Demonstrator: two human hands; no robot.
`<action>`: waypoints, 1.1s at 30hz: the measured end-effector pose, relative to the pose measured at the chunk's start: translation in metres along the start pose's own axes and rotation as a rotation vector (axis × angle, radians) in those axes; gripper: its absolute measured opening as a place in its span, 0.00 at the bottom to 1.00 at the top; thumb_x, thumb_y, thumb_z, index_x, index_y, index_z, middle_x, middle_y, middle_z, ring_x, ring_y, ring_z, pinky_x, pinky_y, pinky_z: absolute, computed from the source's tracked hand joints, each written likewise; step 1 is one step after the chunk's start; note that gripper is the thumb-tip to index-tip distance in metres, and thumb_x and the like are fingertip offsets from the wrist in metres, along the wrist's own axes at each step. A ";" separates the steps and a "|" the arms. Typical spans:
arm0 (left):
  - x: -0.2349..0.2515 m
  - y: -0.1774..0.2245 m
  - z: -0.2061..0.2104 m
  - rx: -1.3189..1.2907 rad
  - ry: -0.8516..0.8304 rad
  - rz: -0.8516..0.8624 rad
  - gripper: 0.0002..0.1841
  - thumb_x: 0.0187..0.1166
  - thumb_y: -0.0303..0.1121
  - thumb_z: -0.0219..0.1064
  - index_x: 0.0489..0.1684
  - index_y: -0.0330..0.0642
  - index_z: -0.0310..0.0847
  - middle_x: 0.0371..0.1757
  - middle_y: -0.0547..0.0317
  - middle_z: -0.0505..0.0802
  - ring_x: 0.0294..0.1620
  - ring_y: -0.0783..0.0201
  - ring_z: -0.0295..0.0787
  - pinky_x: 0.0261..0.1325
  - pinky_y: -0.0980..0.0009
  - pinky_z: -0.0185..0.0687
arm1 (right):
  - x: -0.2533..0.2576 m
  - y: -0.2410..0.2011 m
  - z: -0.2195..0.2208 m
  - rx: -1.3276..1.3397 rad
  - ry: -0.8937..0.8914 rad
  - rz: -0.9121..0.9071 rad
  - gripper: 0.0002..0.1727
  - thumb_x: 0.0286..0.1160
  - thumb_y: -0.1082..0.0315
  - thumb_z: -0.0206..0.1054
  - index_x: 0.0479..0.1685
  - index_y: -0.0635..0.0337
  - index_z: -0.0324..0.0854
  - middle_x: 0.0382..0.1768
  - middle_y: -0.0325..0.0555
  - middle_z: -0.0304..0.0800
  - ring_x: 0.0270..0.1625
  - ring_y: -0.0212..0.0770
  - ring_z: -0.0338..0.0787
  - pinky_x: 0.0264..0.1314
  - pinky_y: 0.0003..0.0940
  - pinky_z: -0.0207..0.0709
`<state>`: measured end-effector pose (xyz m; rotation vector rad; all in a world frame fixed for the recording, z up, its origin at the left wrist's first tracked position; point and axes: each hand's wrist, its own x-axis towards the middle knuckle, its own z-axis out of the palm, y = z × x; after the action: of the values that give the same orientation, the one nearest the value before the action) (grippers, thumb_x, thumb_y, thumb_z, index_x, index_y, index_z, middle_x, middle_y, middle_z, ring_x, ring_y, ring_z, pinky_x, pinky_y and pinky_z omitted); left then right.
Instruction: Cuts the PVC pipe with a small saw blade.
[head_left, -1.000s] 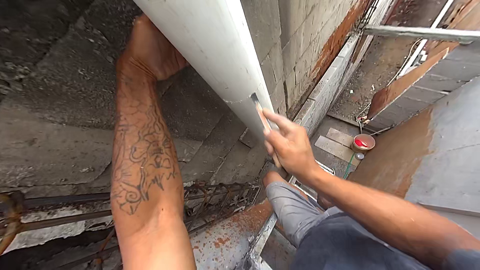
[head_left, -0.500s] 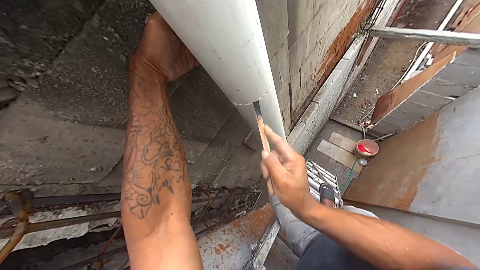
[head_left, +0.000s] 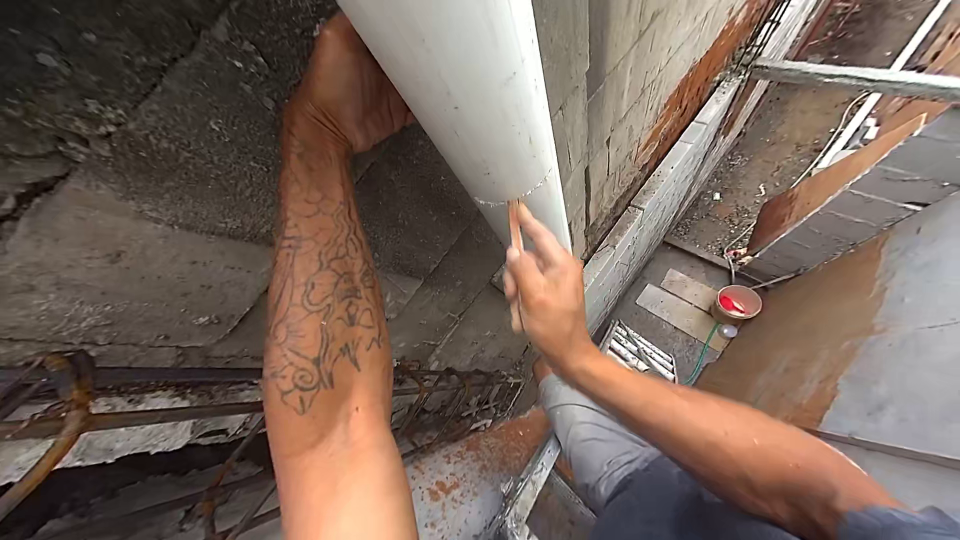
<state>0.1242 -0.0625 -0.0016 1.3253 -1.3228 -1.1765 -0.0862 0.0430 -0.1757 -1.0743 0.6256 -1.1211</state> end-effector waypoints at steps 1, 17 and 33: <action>0.000 -0.001 0.000 -0.006 -0.014 0.009 0.37 0.89 0.48 0.12 0.50 0.54 0.78 0.43 0.63 0.95 0.46 0.66 0.93 0.51 0.66 0.90 | -0.011 0.001 -0.004 -0.013 -0.003 -0.013 0.31 0.87 0.70 0.52 0.92 0.54 0.61 0.15 0.36 0.75 0.09 0.29 0.70 0.08 0.26 0.69; 0.000 0.000 -0.002 -0.022 -0.014 -0.015 0.36 0.91 0.49 0.14 0.51 0.51 0.78 0.45 0.61 0.95 0.49 0.64 0.93 0.54 0.65 0.90 | 0.007 0.011 0.012 -0.005 0.024 -0.040 0.32 0.89 0.71 0.53 0.93 0.53 0.58 0.16 0.38 0.76 0.09 0.29 0.71 0.10 0.24 0.69; 0.005 -0.001 0.002 0.020 0.044 -0.028 0.35 0.92 0.50 0.16 0.58 0.51 0.76 0.49 0.60 0.93 0.52 0.62 0.92 0.53 0.64 0.89 | 0.018 0.009 0.035 -0.065 0.043 0.066 0.20 0.96 0.62 0.43 0.60 0.62 0.79 0.11 0.34 0.68 0.09 0.26 0.62 0.11 0.22 0.58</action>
<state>0.1219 -0.0673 -0.0028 1.3810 -1.2910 -1.1492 -0.0468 0.0398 -0.1683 -1.0801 0.7307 -1.0746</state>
